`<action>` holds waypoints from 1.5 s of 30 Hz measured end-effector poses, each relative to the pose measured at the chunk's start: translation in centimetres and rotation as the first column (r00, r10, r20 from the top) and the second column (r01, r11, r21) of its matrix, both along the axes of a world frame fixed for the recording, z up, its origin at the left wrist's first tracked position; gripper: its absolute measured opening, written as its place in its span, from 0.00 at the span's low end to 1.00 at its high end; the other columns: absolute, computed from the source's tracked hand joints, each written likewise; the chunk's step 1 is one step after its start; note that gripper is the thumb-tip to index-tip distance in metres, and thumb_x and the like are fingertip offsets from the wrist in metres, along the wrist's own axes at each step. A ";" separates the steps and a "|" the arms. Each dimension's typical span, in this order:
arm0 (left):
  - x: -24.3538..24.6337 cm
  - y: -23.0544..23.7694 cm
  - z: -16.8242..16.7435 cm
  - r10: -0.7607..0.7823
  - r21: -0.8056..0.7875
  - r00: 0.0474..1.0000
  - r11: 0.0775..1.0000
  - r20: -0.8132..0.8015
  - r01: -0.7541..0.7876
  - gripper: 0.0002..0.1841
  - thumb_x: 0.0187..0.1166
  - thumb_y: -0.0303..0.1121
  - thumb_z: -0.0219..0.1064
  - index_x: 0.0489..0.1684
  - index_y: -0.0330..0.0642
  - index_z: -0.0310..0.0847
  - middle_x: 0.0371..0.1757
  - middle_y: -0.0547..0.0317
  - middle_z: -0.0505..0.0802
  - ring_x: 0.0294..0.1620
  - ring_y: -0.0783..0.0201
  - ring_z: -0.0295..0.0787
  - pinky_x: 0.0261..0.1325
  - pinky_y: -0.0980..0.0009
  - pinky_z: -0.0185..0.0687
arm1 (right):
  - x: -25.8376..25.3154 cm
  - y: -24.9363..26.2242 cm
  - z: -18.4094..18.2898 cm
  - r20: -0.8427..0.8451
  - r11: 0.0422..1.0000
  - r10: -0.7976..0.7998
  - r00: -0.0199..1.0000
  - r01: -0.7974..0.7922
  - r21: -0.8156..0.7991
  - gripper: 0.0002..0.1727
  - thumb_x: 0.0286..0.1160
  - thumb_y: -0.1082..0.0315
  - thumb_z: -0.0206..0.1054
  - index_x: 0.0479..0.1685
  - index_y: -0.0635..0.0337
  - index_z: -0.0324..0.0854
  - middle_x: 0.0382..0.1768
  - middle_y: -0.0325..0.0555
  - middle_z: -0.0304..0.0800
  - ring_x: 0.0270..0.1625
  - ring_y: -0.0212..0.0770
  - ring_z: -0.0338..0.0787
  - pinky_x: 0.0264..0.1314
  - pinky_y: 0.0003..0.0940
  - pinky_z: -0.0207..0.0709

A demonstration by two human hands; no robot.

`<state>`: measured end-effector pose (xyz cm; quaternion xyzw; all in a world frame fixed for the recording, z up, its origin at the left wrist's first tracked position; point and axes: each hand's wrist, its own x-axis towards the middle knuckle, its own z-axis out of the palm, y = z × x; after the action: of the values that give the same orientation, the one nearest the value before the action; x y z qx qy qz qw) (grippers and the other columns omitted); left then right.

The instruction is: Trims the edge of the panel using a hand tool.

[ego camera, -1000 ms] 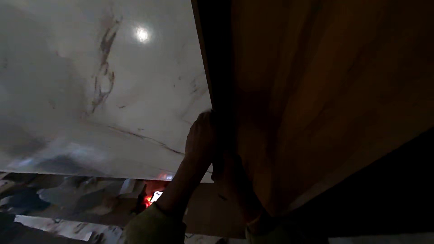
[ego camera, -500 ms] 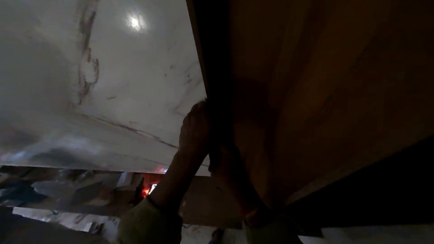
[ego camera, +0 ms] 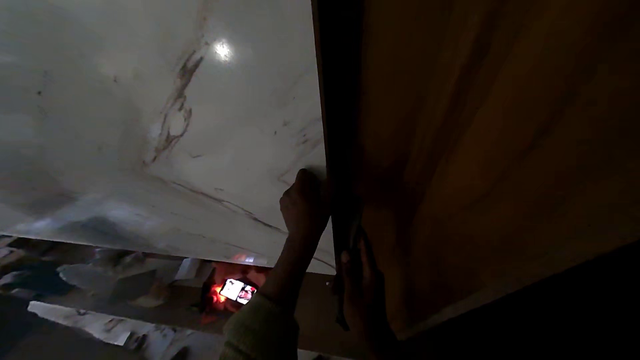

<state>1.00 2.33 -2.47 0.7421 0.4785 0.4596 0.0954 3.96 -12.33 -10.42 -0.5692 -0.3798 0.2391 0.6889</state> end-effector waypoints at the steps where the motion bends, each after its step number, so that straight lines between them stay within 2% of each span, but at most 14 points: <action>1: 0.1 0.0 -0.2 0.005 0.025 1.000 1.000 -0.009 -0.005 0.15 0.76 0.44 0.73 0.32 0.41 0.80 0.18 0.57 0.83 0.19 0.56 0.82 0.23 0.54 0.76 | 0.1 0.0 -0.1 0.004 1.000 -0.004 1.000 0.004 0.014 0.33 0.90 0.64 0.56 0.91 0.66 0.55 0.33 0.42 0.86 0.25 0.34 0.87 0.24 0.30 0.88; 7: 0.5 0.7 0.1 -0.013 0.182 0.999 0.983 0.035 0.006 0.16 0.79 0.45 0.68 0.31 0.41 0.84 0.18 0.58 0.85 0.17 0.58 0.83 0.21 0.57 0.77 | 1.0 -0.2 -0.3 -0.017 1.000 -0.017 1.000 0.018 0.016 0.32 0.91 0.64 0.55 0.91 0.63 0.55 0.44 0.39 0.92 0.27 0.33 0.88 0.27 0.27 0.87; 16: 1.1 0.3 -1.3 -0.083 0.156 0.990 0.986 0.110 0.065 0.09 0.75 0.35 0.71 0.38 0.38 0.81 0.27 0.56 0.85 0.25 0.61 0.83 0.28 0.62 0.81 | 1.7 -0.1 0.3 -0.006 0.996 -0.083 0.997 0.083 -0.011 0.30 0.92 0.60 0.54 0.92 0.53 0.60 0.36 0.35 0.90 0.23 0.31 0.84 0.23 0.25 0.84; 19: 0.9 0.3 -1.7 -0.126 0.154 0.985 0.982 0.122 0.106 0.10 0.71 0.31 0.73 0.42 0.36 0.81 0.32 0.53 0.86 0.29 0.59 0.84 0.32 0.61 0.81 | 2.3 0.7 -0.2 0.133 0.998 -0.059 0.989 0.062 -0.019 0.30 0.91 0.60 0.57 0.92 0.49 0.61 0.48 0.36 0.93 0.36 0.31 0.93 0.38 0.26 0.92; 21: 0.2 0.0 -1.9 -0.234 0.136 0.957 0.968 0.169 0.212 0.12 0.73 0.32 0.72 0.48 0.36 0.81 0.39 0.52 0.88 0.36 0.63 0.86 0.38 0.66 0.85 | 2.4 1.7 0.4 0.185 0.997 -0.040 0.982 0.052 -0.065 0.30 0.89 0.60 0.59 0.91 0.44 0.64 0.57 0.36 0.90 0.38 0.28 0.91 0.40 0.25 0.90; 25: -1.5 -0.4 -2.2 -0.408 0.080 0.869 0.912 0.278 0.403 0.19 0.86 0.49 0.62 0.50 0.39 0.81 0.41 0.61 0.87 0.42 0.72 0.85 0.49 0.73 0.84 | 2.1 4.4 1.8 0.155 0.997 -0.012 0.988 0.023 -0.070 0.28 0.88 0.63 0.60 0.88 0.46 0.69 0.39 0.37 0.90 0.28 0.28 0.84 0.31 0.26 0.83; 27: -1.9 0.0 -1.8 -0.415 0.100 0.888 0.910 0.196 0.403 0.24 0.84 0.57 0.62 0.45 0.41 0.84 0.41 0.62 0.86 0.43 0.71 0.84 0.49 0.70 0.83 | 2.1 5.3 2.3 0.225 0.995 -0.053 0.973 0.070 -0.070 0.22 0.87 0.64 0.62 0.78 0.51 0.78 0.34 0.36 0.90 0.26 0.28 0.84 0.28 0.27 0.83; 30: -1.7 0.2 -0.6 -0.344 0.116 0.939 0.933 0.020 0.339 0.21 0.78 0.54 0.69 0.39 0.42 0.85 0.40 0.59 0.87 0.40 0.65 0.85 0.42 0.65 0.83 | 2.7 5.8 2.8 0.325 0.984 -0.031 0.945 0.086 -0.155 0.16 0.86 0.65 0.62 0.66 0.55 0.84 0.34 0.41 0.88 0.29 0.33 0.86 0.31 0.33 0.85; 35: -0.6 -0.4 0.7 -0.202 0.151 0.966 0.962 -0.161 0.227 0.18 0.84 0.44 0.61 0.38 0.38 0.87 0.40 0.52 0.89 0.39 0.56 0.87 0.40 0.58 0.85 | 3.4 5.5 3.1 0.277 0.990 0.034 0.960 0.006 -0.143 0.16 0.86 0.63 0.60 0.66 0.54 0.84 0.34 0.37 0.88 0.27 0.29 0.85 0.29 0.27 0.84; 37: -0.7 -0.9 1.5 -0.185 0.136 0.961 0.967 -0.204 0.215 0.18 0.89 0.42 0.57 0.38 0.37 0.86 0.42 0.50 0.88 0.41 0.53 0.88 0.41 0.56 0.85 | 3.3 5.8 3.5 0.261 0.994 0.032 0.965 -0.003 -0.113 0.13 0.83 0.66 0.62 0.59 0.55 0.86 0.28 0.38 0.89 0.24 0.30 0.87 0.26 0.29 0.85; 39: -1.0 -1.2 1.7 -0.176 0.141 0.950 0.966 -0.258 0.217 0.18 0.90 0.40 0.56 0.37 0.36 0.85 0.43 0.49 0.87 0.43 0.52 0.87 0.43 0.55 0.86 | 3.1 5.9 3.2 0.292 0.998 0.017 0.956 0.003 -0.069 0.13 0.81 0.67 0.64 0.60 0.55 0.85 0.26 0.37 0.88 0.22 0.31 0.87 0.24 0.29 0.86; 41: -1.2 -1.2 1.8 -0.192 0.145 0.927 0.957 -0.324 0.249 0.14 0.89 0.36 0.58 0.44 0.35 0.86 0.48 0.46 0.87 0.49 0.49 0.87 0.50 0.54 0.86 | 3.1 6.0 2.9 0.360 0.999 -0.011 0.933 0.027 -0.040 0.17 0.80 0.66 0.65 0.65 0.57 0.83 0.25 0.37 0.88 0.22 0.30 0.87 0.24 0.29 0.87; 43: -1.3 -1.1 1.9 -0.203 0.121 0.910 0.958 -0.360 0.261 0.12 0.87 0.34 0.62 0.51 0.34 0.86 0.52 0.44 0.87 0.54 0.47 0.87 0.54 0.53 0.86 | 2.8 6.2 3.0 0.458 0.995 -0.074 0.886 0.093 -0.020 0.15 0.80 0.64 0.65 0.60 0.60 0.84 0.26 0.37 0.88 0.24 0.30 0.87 0.26 0.28 0.85; 45: -1.2 -1.0 2.2 -0.216 0.088 0.907 0.961 -0.361 0.263 0.12 0.87 0.35 0.62 0.48 0.34 0.85 0.51 0.45 0.87 0.53 0.47 0.86 0.53 0.53 0.85 | 2.1 6.4 3.4 0.486 0.987 -0.137 0.863 0.160 -0.006 0.17 0.74 0.65 0.66 0.58 0.63 0.86 0.24 0.39 0.86 0.23 0.30 0.85 0.26 0.28 0.81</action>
<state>-0.24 1.37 -0.22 0.8695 0.3609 0.3369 0.0147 6.06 -5.96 -7.05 -0.6542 -0.4892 0.0443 0.5750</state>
